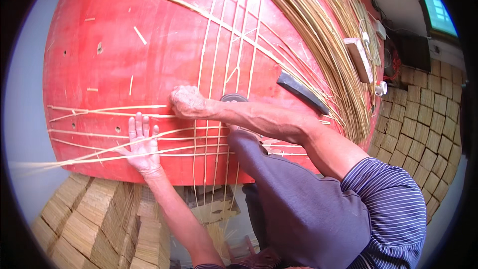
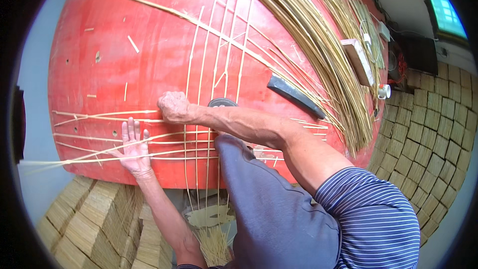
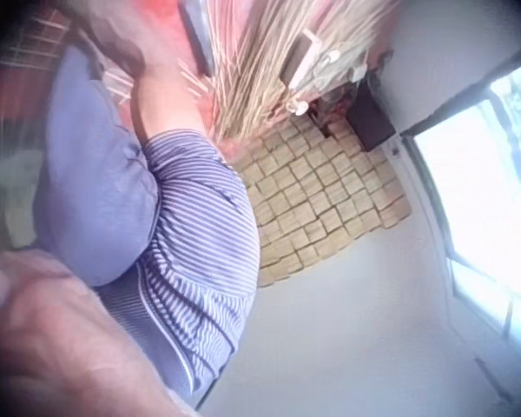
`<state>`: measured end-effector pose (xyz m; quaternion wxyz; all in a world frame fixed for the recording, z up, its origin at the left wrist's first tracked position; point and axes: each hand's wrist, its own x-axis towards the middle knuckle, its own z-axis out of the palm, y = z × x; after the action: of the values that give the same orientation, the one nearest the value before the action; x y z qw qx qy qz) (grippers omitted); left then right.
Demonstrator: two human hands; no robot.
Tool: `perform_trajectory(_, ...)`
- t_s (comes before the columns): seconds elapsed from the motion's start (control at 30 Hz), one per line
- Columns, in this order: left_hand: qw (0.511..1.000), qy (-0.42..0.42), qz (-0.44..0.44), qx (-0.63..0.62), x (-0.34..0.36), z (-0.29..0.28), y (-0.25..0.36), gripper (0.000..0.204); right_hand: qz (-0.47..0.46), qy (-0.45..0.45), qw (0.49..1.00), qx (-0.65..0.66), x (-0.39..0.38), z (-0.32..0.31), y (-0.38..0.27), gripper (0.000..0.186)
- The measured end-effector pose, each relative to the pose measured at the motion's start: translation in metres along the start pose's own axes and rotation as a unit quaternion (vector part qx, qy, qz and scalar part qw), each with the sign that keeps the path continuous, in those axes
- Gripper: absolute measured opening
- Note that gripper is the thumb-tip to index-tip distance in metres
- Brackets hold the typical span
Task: The person weaves thin bamboo strips by hand on a red curved work surface, alternating strips over and under existing rows to form a grid pattern. The person uses their right foot to hold the work in place while manipulating the strips with both hands.
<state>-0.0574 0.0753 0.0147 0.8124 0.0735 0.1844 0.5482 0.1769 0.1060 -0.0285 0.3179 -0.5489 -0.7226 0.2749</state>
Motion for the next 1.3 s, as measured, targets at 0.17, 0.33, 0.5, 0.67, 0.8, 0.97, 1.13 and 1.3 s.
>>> perform_trajectory(0.17,0.992,0.046,-0.084,0.086,0.016,0.016,0.001,0.075,0.057,-0.066,0.995,0.056,-0.003,-0.016,-0.006,0.007)
perform_trajectory(0.33,0.989,0.023,-0.086,0.117,0.018,0.022,-0.001,0.068,-0.005,-0.008,0.999,0.035,-0.02,-0.063,0.018,0.018)
perform_trajectory(0.5,0.988,0.033,-0.081,0.125,0.01,0.022,0.008,0.066,0.171,0.051,0.982,-0.057,-0.105,-0.223,0.114,0.006)
perform_trajectory(0.67,0.988,0.03,-0.085,0.123,0.015,0.022,0.004,0.064,0.248,-0.018,0.898,-0.363,-0.191,-0.331,0.168,0.009)
perform_trajectory(0.8,0.989,-0.004,-0.102,0.103,0.014,0.017,0.012,0.062,0.25,-0.097,0.883,-0.385,-0.218,-0.352,0.173,0.009)
perform_trajectory(0.97,0.987,0.004,-0.123,0.101,0.019,0.014,0.01,0.064,0.287,-0.163,0.877,-0.35,-0.239,-0.372,0.193,0.009)
perform_trajectory(1.13,0.985,0.001,-0.122,0.119,0.015,0.016,0.015,0.063,0.31,-0.109,0.915,-0.235,-0.23,-0.388,0.189,0.01)
perform_trajectory(1.3,0.986,0.003,-0.123,0.114,0.014,0.02,0.012,0.063,0.308,-0.061,0.911,-0.269,-0.222,-0.408,0.185,0.011)
